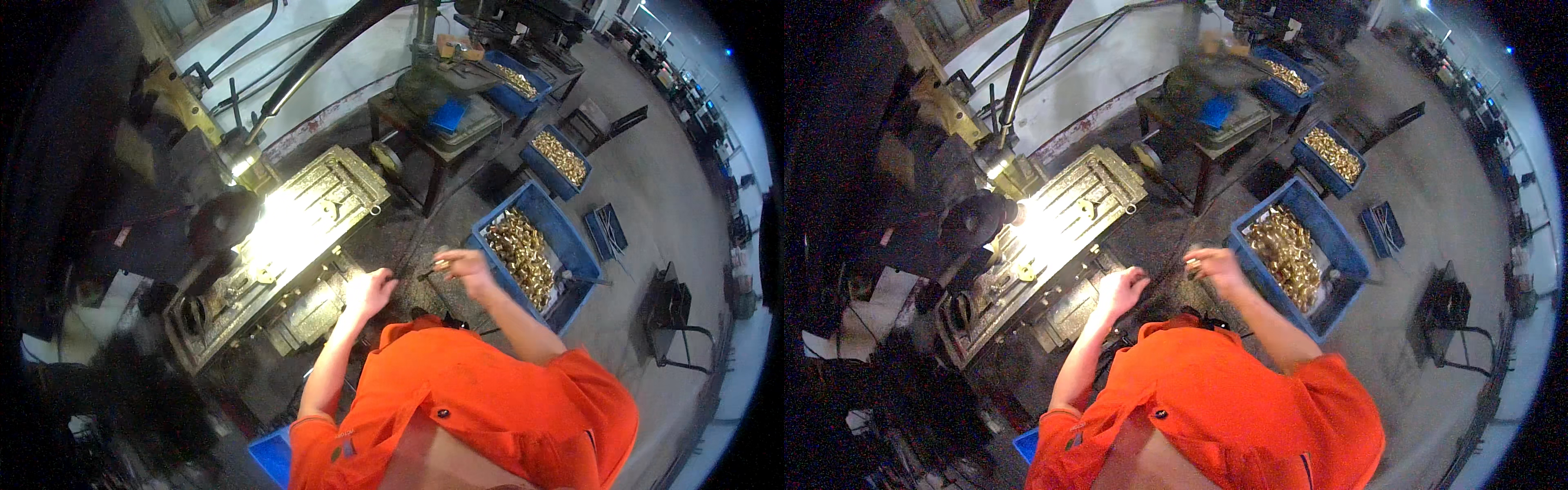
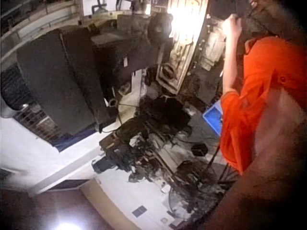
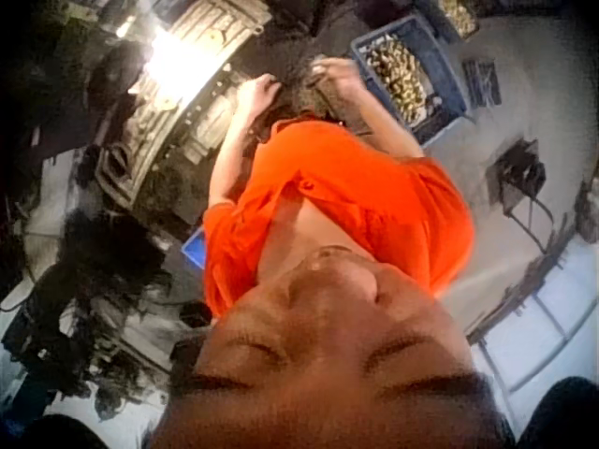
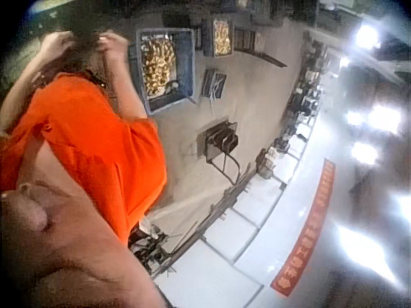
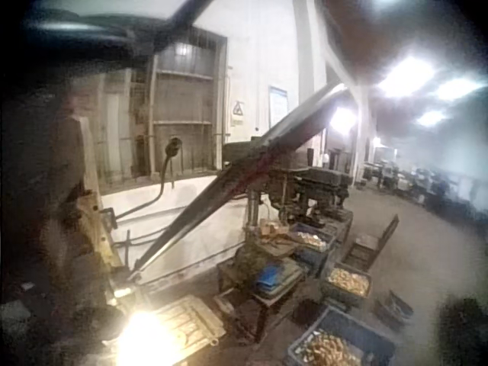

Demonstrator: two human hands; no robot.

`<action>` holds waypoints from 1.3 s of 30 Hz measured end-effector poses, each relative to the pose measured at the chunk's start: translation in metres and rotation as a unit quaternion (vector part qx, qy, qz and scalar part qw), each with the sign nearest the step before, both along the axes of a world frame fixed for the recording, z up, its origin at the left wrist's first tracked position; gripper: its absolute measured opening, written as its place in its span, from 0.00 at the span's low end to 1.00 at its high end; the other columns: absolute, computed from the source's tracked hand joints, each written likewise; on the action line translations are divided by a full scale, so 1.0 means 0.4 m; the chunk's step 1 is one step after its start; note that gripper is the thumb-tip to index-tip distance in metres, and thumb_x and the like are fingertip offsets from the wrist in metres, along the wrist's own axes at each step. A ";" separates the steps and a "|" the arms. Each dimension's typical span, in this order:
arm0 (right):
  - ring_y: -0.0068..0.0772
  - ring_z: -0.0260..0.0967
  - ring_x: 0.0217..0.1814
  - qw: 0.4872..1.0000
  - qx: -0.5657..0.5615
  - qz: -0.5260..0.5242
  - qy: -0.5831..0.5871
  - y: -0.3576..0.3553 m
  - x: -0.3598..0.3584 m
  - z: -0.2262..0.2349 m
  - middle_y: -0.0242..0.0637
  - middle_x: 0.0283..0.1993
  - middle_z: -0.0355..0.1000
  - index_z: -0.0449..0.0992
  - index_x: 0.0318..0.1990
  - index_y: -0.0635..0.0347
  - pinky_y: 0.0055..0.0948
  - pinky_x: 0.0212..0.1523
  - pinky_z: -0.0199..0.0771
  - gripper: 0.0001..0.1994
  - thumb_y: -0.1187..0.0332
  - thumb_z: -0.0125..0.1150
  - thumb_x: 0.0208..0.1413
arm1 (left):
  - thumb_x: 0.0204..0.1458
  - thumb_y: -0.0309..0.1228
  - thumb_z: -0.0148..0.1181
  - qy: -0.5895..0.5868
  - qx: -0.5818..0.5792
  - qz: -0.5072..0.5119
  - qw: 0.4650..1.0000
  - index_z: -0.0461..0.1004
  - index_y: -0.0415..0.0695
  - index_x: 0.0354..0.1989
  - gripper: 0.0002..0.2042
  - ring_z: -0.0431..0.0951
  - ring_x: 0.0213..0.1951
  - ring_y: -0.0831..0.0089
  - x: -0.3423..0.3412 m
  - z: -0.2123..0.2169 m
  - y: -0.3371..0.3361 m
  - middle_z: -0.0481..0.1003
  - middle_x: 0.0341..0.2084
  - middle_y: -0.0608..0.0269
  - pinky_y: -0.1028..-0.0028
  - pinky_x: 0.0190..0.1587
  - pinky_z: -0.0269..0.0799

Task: The person repeatedly picks small brass parts from a blue bin, places each part into a milling machine vise, operates the machine to mill the part, then removes the finished part and returns it to the bin. This cycle repeats throughout the clip.

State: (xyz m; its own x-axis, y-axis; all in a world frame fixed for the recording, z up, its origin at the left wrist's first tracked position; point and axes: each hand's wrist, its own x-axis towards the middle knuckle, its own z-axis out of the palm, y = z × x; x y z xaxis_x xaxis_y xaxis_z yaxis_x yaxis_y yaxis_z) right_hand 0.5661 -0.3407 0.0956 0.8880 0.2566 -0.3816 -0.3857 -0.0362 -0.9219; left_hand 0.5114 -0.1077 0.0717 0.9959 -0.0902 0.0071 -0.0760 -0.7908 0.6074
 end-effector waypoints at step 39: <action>0.44 0.69 0.45 0.692 -0.163 0.550 -0.439 0.335 -0.049 0.048 0.46 0.42 0.71 0.69 0.47 0.56 0.31 0.43 0.68 0.27 0.73 0.53 0.30 | 0.47 0.36 0.50 0.011 -0.025 0.142 0.989 0.72 0.46 0.28 0.08 0.73 0.22 0.58 -0.350 0.014 0.211 0.71 0.16 0.55 0.64 0.24 0.66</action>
State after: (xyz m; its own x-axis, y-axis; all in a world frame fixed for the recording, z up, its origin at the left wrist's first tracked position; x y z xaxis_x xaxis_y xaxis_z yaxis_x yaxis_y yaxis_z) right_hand 0.5465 -0.2069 0.1147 0.1512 0.9884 -0.0156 0.7427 -0.1241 -0.6580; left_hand 0.3714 -0.0232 0.0774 0.9810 0.1930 -0.0185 0.1591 -0.7470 0.6455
